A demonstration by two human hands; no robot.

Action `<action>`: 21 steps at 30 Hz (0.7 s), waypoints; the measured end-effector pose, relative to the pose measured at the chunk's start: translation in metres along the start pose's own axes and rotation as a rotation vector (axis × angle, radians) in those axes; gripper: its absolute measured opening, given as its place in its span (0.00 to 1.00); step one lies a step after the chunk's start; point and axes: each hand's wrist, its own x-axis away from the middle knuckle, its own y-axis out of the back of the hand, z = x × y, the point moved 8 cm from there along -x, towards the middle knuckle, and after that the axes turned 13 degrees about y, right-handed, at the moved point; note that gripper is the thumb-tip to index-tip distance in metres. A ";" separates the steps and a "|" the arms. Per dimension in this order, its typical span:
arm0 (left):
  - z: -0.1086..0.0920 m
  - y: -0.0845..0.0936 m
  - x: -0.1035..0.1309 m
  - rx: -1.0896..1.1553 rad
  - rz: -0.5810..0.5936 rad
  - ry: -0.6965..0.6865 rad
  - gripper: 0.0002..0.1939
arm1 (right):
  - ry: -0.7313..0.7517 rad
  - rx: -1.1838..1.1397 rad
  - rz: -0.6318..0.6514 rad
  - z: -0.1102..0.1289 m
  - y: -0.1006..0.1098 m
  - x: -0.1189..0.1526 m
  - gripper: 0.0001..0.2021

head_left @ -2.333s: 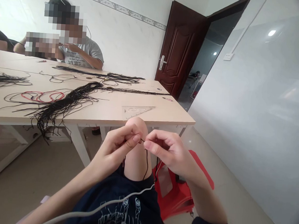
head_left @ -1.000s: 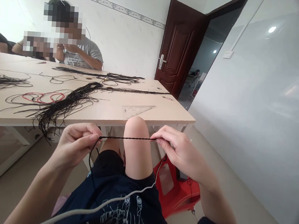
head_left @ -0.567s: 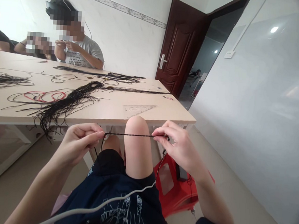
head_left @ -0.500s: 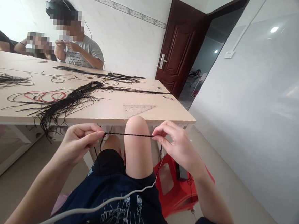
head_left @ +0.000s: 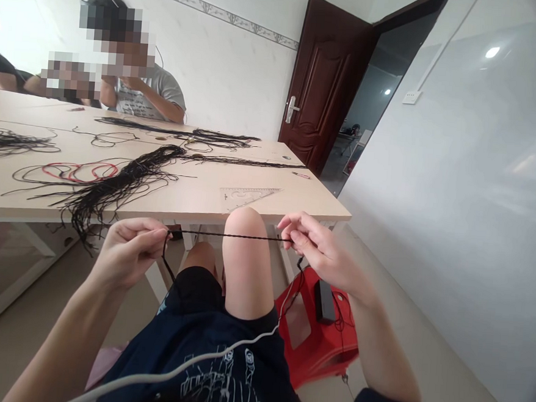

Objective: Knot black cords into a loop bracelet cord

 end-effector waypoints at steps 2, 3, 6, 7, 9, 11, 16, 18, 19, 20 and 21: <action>-0.001 0.000 0.000 -0.006 0.005 -0.002 0.13 | 0.015 0.033 -0.001 0.005 0.000 0.001 0.08; -0.002 0.000 0.001 -0.014 0.010 -0.005 0.13 | 0.017 0.050 -0.002 0.007 0.001 0.002 0.08; -0.008 -0.001 0.005 -0.049 0.030 -0.020 0.12 | 0.011 0.096 -0.011 0.010 0.004 0.004 0.08; -0.010 -0.001 0.007 -0.065 0.038 -0.026 0.11 | 0.009 0.106 -0.014 0.010 0.005 0.005 0.08; -0.014 -0.002 0.011 -0.101 0.058 -0.036 0.10 | -0.002 0.127 -0.012 0.010 0.007 0.006 0.09; -0.019 -0.004 0.016 -0.140 0.076 -0.048 0.08 | -0.005 0.150 -0.012 0.009 0.010 0.008 0.10; -0.030 -0.008 0.029 -0.239 0.082 -0.116 0.05 | -0.006 0.207 -0.019 0.007 0.015 0.010 0.10; -0.033 -0.010 0.033 -0.290 0.074 -0.143 0.04 | 0.008 0.224 0.000 0.008 0.014 0.011 0.11; -0.034 -0.011 0.034 -0.303 0.074 -0.153 0.04 | 0.018 0.232 0.013 0.009 0.013 0.012 0.12; -0.035 -0.013 0.035 -0.303 0.077 -0.158 0.05 | 0.027 0.238 0.028 0.010 0.012 0.013 0.12; -0.036 -0.015 0.036 -0.289 0.079 -0.169 0.05 | 0.037 0.242 0.041 0.010 0.012 0.014 0.13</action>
